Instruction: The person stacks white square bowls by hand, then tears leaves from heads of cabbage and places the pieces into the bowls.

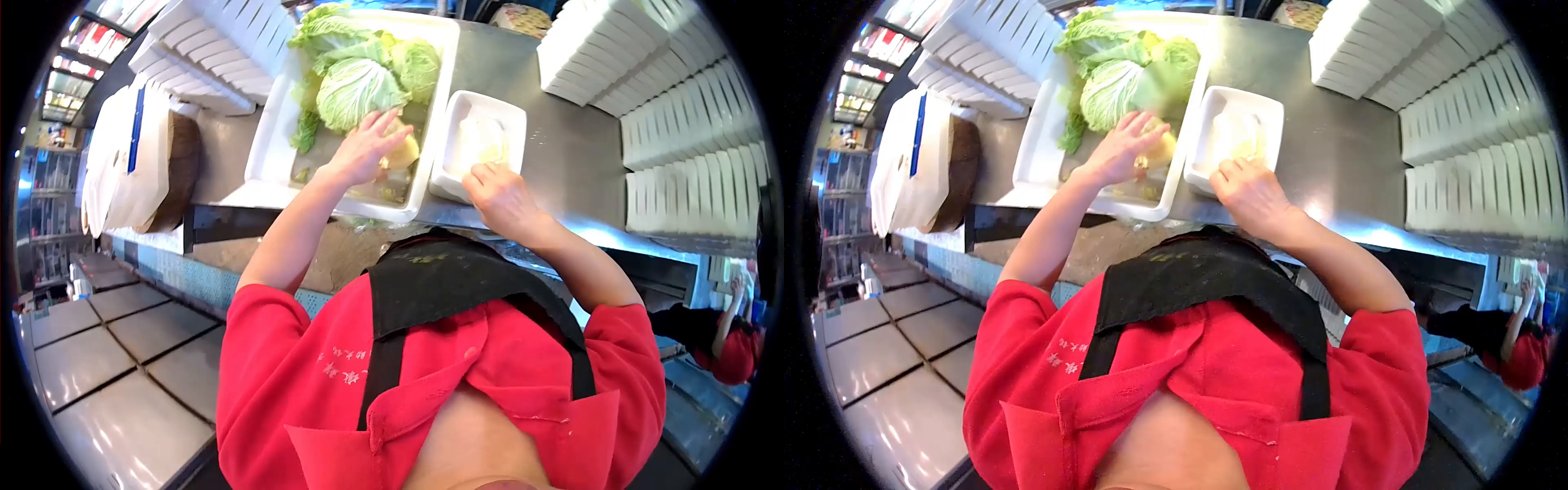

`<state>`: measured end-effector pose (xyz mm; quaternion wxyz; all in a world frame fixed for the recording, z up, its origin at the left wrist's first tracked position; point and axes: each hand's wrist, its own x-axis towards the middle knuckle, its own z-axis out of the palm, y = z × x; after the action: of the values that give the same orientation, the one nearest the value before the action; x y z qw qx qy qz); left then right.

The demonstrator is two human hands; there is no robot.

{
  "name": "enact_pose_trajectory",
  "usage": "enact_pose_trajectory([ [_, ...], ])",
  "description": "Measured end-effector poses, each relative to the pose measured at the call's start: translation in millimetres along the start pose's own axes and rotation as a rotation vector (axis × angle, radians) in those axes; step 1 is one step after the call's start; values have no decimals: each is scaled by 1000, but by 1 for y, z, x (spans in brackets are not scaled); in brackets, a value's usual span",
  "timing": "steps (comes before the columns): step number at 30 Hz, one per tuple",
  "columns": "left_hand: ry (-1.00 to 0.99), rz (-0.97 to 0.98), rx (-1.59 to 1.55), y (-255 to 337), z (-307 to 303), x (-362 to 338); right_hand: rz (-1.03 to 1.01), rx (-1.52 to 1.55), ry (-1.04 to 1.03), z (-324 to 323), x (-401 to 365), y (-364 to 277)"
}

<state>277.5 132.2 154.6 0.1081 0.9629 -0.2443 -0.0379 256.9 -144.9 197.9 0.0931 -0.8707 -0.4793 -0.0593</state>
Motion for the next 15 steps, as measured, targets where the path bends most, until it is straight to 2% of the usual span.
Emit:
enact_pose_trajectory([
  [3,-132,-56,158,12,-3,7,15,2,78,-37,1,12],
  [5,-98,-55,241,12,8,16,2,61,160,-73,-3,23],
  [7,-62,-3,324,5,15,22,25,-34,199,-113,-6,41],
  [9,-91,-88,114,12,-7,26,66,-220,248,-154,0,58],
  [10,-72,-79,122,13,-8,24,43,-264,340,-170,4,75],
  [11,-45,-169,35,12,-9,20,68,-318,365,-189,9,90],
  [12,-16,-260,-51,10,-11,17,148,-296,343,-206,13,107],
  [13,-5,-261,-41,9,-15,12,188,-351,355,-218,19,130],
  [15,114,-573,-690,8,-22,-1,213,-417,410,-237,31,177],
])
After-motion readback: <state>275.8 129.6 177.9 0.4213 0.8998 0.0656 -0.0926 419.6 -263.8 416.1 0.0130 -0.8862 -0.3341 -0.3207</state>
